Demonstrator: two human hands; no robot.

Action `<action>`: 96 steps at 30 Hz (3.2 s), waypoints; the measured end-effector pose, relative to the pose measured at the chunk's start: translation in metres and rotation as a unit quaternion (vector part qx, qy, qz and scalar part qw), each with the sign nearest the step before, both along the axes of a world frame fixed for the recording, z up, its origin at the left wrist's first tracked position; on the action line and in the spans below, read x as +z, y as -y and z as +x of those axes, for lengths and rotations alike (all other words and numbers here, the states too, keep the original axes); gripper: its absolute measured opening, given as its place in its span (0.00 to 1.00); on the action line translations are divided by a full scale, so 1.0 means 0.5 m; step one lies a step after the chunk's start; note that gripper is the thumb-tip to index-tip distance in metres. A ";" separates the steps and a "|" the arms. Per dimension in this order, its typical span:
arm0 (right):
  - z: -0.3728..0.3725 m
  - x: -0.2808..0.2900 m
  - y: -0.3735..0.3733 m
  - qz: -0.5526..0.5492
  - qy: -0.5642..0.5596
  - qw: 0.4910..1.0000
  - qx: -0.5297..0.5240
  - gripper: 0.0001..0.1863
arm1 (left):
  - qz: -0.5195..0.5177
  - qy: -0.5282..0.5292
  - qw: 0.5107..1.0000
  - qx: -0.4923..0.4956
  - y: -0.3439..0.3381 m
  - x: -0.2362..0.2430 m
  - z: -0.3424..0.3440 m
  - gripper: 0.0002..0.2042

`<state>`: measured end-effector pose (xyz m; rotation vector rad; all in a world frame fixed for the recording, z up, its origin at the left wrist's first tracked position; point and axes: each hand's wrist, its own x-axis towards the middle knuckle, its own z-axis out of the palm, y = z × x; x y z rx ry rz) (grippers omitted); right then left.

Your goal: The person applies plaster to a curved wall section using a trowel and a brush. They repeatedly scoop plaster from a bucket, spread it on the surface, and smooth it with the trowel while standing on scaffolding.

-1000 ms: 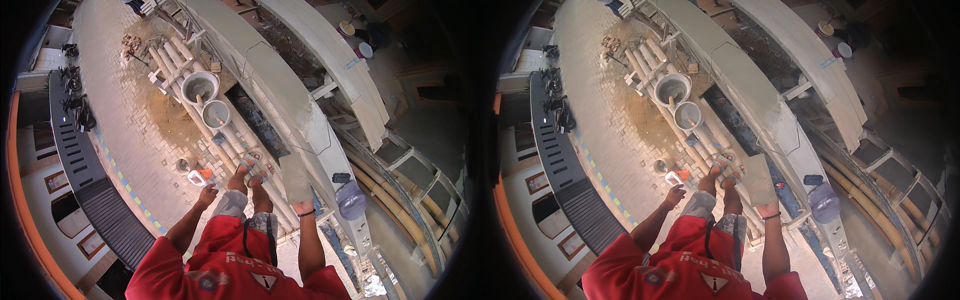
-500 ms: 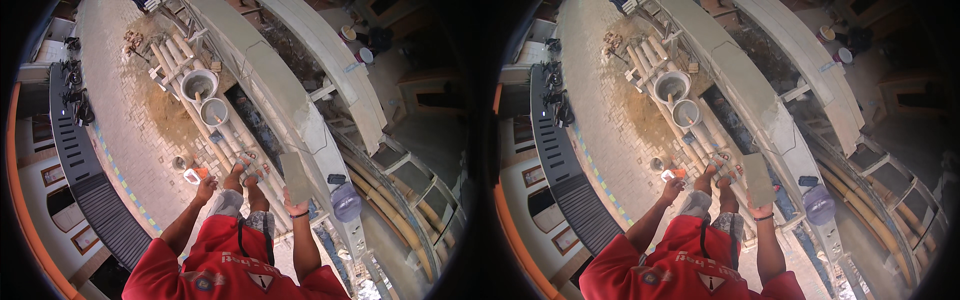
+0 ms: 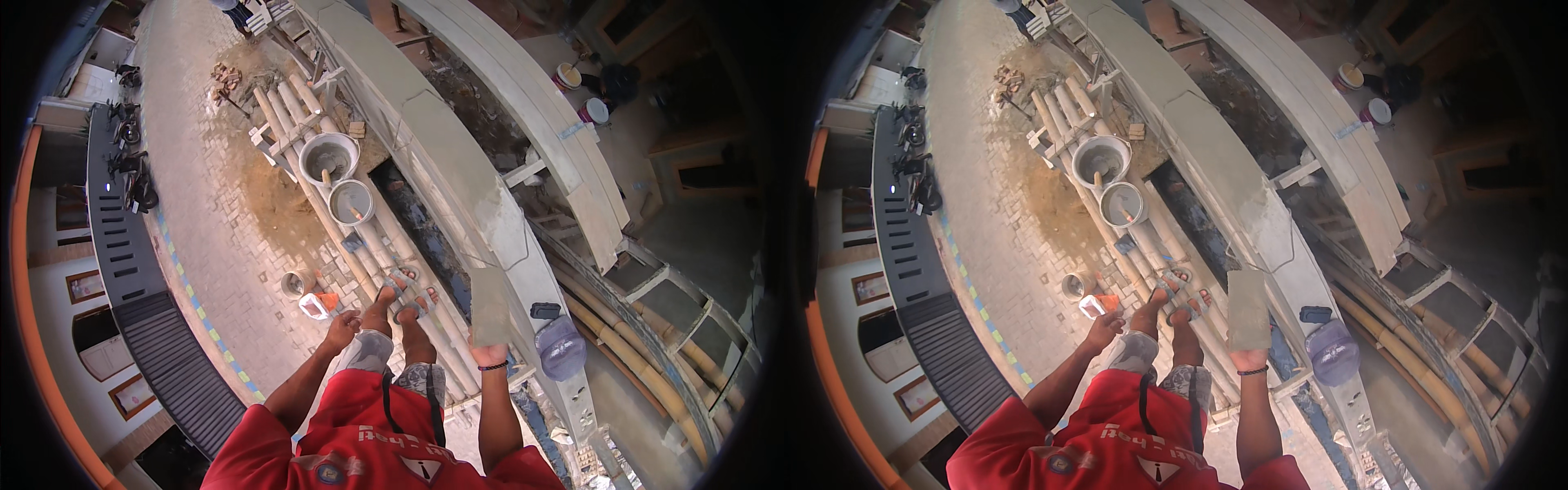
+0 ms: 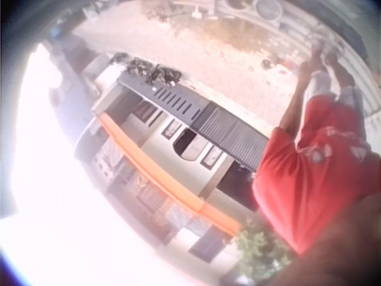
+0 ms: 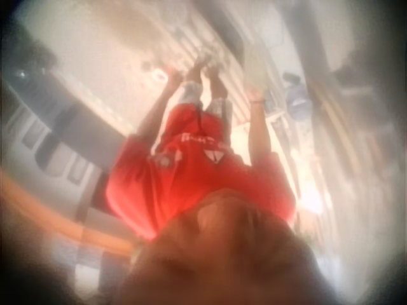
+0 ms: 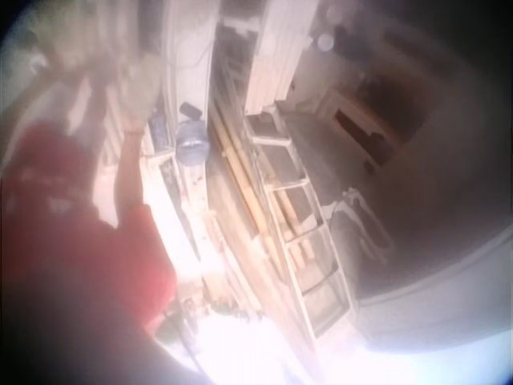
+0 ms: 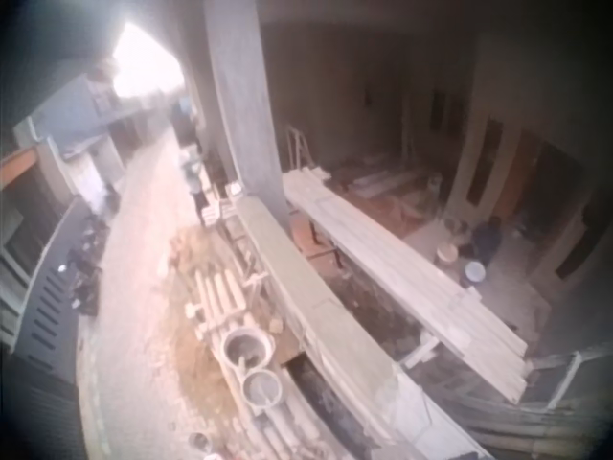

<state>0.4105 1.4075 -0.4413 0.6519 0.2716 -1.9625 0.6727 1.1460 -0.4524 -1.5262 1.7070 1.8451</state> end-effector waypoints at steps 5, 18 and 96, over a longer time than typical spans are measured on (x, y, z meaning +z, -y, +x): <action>0.002 -0.059 -0.065 0.039 -0.032 0.999 -0.014 0.19 | 0.057 0.094 0.991 0.082 0.005 -0.049 0.145 0.16; -0.003 -0.056 0.043 0.131 -0.085 0.984 0.089 0.21 | -0.016 0.149 0.986 -0.068 0.016 -0.158 0.278 0.18; 0.044 -0.540 0.246 0.355 -0.406 0.829 0.148 0.24 | -0.194 -0.065 0.773 0.601 0.756 -0.870 -0.123 0.30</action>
